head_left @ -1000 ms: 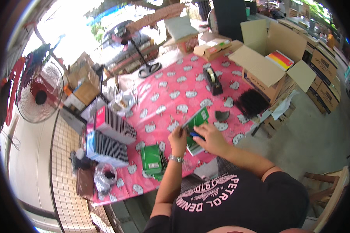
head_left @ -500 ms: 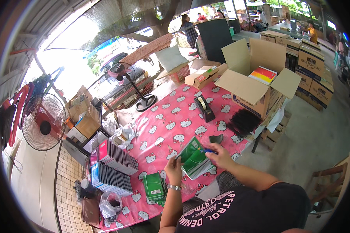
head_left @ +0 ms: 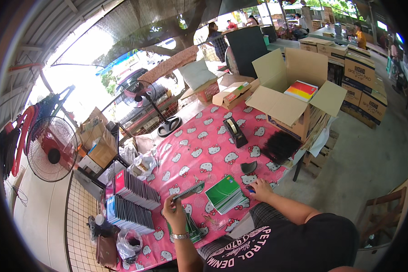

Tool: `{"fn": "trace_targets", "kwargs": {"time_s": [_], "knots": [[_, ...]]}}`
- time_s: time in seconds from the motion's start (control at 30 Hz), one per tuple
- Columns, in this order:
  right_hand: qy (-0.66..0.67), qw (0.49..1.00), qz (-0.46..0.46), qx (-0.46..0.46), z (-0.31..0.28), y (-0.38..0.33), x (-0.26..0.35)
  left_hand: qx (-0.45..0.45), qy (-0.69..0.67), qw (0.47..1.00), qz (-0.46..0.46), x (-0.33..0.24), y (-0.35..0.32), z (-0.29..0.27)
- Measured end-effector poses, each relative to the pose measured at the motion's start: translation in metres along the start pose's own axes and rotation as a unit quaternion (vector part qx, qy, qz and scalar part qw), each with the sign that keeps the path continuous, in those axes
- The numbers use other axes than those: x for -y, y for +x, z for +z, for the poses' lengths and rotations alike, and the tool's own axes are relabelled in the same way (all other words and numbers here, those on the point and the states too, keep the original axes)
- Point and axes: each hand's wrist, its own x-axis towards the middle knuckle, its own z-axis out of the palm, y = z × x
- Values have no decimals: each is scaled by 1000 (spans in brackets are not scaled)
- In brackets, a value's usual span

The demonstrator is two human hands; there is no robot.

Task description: The person assembles notebooks by threading spiral binding coils through the pre-punched holes of notebook covers and paper sets by hand.

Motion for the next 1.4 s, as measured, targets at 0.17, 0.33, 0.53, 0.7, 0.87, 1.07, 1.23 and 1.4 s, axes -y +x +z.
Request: {"fn": "trace_targets", "kwargs": {"time_s": [0.17,0.33,0.53,0.7,0.87,1.07,1.23,1.4], "knots": [[-29,992,-83,-88,7,-15,-7,-29,96,990,100,10,8,-25],[-27,994,-68,-76,11,-18,-8,-32,67,997,35,6,1,-37],[-31,993,-71,-85,16,-24,-13,-43,59,990,118,-13,1,-56],[-18,995,-75,-66,34,-13,-18,-76,5,996,48,-2,-1,-78],[92,983,-114,-112,9,30,-26,-69,130,980,133,-8,13,-115],[316,920,-61,-223,-110,20,50,42,324,939,112,-11,28,-113],[477,859,-185,23,-102,-2,158,167,444,877,73,36,28,-84],[518,812,-144,228,-28,11,231,108,497,858,76,104,37,-86]]}}
